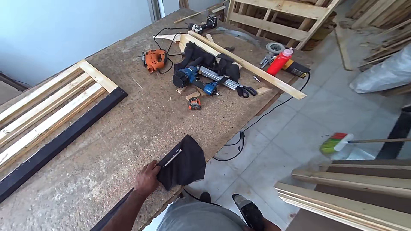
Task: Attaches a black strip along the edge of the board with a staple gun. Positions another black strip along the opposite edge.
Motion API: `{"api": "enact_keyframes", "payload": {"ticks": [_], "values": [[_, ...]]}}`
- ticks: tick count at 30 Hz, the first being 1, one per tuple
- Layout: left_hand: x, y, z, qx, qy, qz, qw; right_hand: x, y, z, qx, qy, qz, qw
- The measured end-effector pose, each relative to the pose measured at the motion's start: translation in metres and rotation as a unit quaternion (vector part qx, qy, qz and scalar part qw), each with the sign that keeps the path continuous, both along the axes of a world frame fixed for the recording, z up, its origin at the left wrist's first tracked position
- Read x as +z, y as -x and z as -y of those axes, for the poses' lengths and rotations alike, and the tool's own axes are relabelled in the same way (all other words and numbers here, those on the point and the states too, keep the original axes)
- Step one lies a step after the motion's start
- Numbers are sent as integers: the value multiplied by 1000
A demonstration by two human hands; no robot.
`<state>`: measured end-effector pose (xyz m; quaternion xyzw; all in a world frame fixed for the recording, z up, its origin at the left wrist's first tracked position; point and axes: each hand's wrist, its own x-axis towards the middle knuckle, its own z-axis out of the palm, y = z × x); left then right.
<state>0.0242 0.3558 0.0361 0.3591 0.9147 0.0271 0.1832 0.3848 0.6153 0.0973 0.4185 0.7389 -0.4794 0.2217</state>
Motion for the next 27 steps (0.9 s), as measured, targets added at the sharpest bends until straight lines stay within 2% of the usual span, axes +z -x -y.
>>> {"api": "enact_keyframes", "payload": {"ticks": [2,10,15,23,27], "values": [[-2,-1,-9,14,9,19,1000,0,0,4,-8,-4,0,1000],[-4,5,-9,124,-58,125,983,-4,-8,11,-42,-12,17,999],[7,-1,-24,64,-7,120,991,-2,-5,15,-32,-16,22,999],[-3,-31,-26,22,-58,81,995,-5,-5,19,-24,-23,28,999],[-14,-33,-44,12,24,78,997,-5,0,21,-10,-20,26,999]]}}
